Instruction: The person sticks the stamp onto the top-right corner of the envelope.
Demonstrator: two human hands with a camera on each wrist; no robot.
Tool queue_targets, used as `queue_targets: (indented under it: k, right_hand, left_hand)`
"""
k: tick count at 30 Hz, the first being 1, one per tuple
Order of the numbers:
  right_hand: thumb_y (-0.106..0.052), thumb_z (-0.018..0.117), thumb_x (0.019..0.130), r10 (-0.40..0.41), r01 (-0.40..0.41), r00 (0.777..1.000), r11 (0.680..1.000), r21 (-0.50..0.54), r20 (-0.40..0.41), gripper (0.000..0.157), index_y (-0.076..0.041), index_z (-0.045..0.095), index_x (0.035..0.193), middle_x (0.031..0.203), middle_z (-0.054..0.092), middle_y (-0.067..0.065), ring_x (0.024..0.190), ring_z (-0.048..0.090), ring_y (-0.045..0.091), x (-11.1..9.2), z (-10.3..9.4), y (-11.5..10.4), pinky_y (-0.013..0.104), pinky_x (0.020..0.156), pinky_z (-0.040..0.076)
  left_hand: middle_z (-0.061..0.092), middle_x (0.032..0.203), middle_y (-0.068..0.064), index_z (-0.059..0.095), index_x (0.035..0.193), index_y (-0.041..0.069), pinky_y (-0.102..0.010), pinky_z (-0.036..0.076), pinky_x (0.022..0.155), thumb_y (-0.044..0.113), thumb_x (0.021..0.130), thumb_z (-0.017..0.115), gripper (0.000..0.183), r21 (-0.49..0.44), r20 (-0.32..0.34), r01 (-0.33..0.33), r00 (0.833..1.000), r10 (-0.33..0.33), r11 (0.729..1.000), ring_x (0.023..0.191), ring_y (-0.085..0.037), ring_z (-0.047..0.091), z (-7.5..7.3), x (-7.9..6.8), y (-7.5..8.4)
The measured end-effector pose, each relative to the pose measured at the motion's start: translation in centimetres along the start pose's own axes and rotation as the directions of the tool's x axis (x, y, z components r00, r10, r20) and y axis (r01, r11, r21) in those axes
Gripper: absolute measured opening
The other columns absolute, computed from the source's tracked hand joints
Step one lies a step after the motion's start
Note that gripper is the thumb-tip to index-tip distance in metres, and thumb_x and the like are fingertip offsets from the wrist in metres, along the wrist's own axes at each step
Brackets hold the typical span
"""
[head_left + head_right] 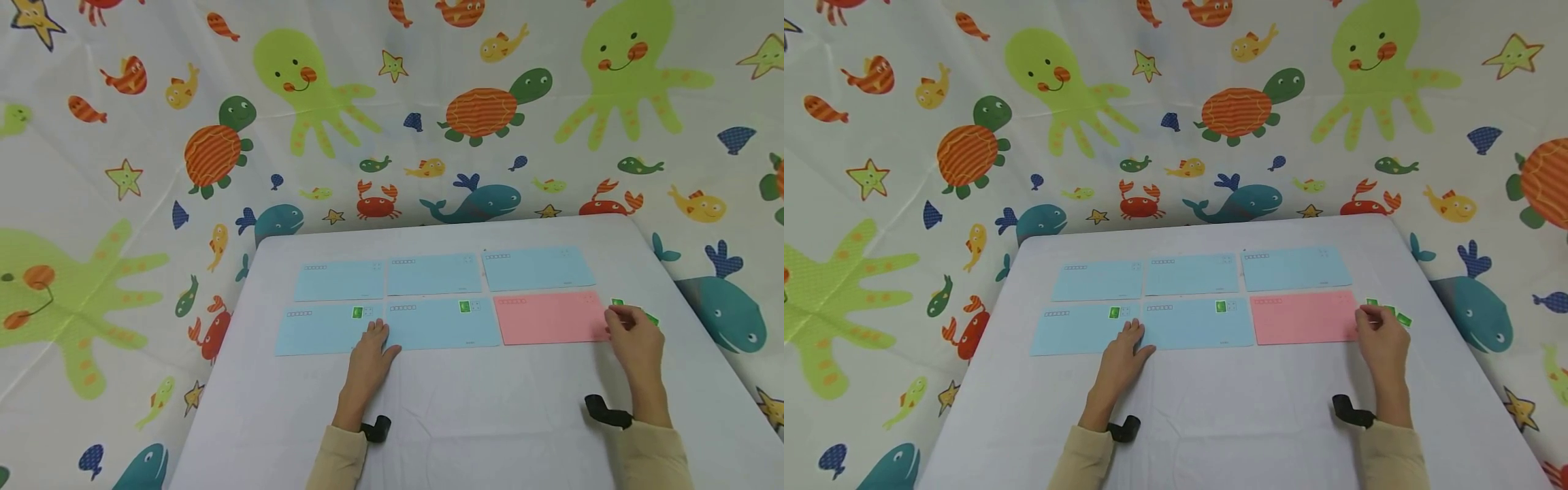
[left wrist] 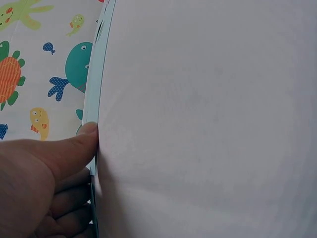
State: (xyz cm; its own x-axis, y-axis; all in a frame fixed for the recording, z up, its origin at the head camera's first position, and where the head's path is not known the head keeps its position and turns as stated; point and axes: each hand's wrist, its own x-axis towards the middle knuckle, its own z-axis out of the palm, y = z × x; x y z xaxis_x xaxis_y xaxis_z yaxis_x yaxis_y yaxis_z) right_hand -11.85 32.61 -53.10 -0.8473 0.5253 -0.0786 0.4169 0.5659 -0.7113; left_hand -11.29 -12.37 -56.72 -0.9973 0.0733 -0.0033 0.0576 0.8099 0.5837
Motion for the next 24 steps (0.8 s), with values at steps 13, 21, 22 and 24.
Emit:
queue_targets:
  k: [13,21,22,24]
  right_hand:
    - [-0.034,0.047,0.103,0.078,-0.077,0.996,0.997,0.032,-0.033,0.049,0.0,0.055,0.137,0.123,0.061,0.022,0.066,0.044,-0.011,1.4,-0.4,2.1,0.008,0.052,0.042]
    - [-0.031,0.048,0.103,0.12,-0.118,0.992,0.992,0.042,-0.042,0.05,0.005,0.053,0.137,0.117,0.059,0.023,0.059,0.043,-0.008,1.9,-0.3,3.0,0.008,0.05,0.041]
    - [-0.031,0.048,0.103,0.125,-0.123,0.991,0.992,0.041,-0.039,0.05,0.005,0.052,0.138,0.116,0.058,0.022,0.059,0.044,-0.006,2.0,-0.3,3.1,0.008,0.05,0.041]
    - [-0.031,0.048,0.102,0.139,-0.138,0.99,0.99,0.036,-0.031,0.051,0.005,0.051,0.139,0.115,0.058,0.021,0.061,0.045,-0.004,2.0,-0.2,3.2,0.009,0.05,0.041]
  left_hand:
    - [0.045,0.152,-0.023,0.053,0.14,-0.006,-0.061,0.037,0.113,0.024,0.094,0.07,0.058,0.005,0.002,-0.004,1.0,0.004,1.0,0.145,-0.041,0.039,0.1,0.1,-0.1]
    - [0.046,0.152,-0.022,0.053,0.14,-0.006,-0.061,0.037,0.113,0.024,0.093,0.07,0.058,0.005,0.005,0.0,1.0,0.0,1.0,0.145,-0.041,0.039,0.2,0.2,-0.2]
    - [0.045,0.153,-0.022,0.053,0.14,-0.006,-0.061,0.037,0.113,0.024,0.093,0.07,0.058,0.004,0.007,0.002,1.0,-0.002,1.0,0.146,-0.04,0.039,0.2,0.2,-0.2]
    - [0.045,0.153,-0.022,0.053,0.141,-0.006,-0.06,0.036,0.114,0.024,0.094,0.07,0.058,0.004,0.01,0.004,1.0,-0.004,1.0,0.146,-0.04,0.039,0.2,0.2,-0.2]
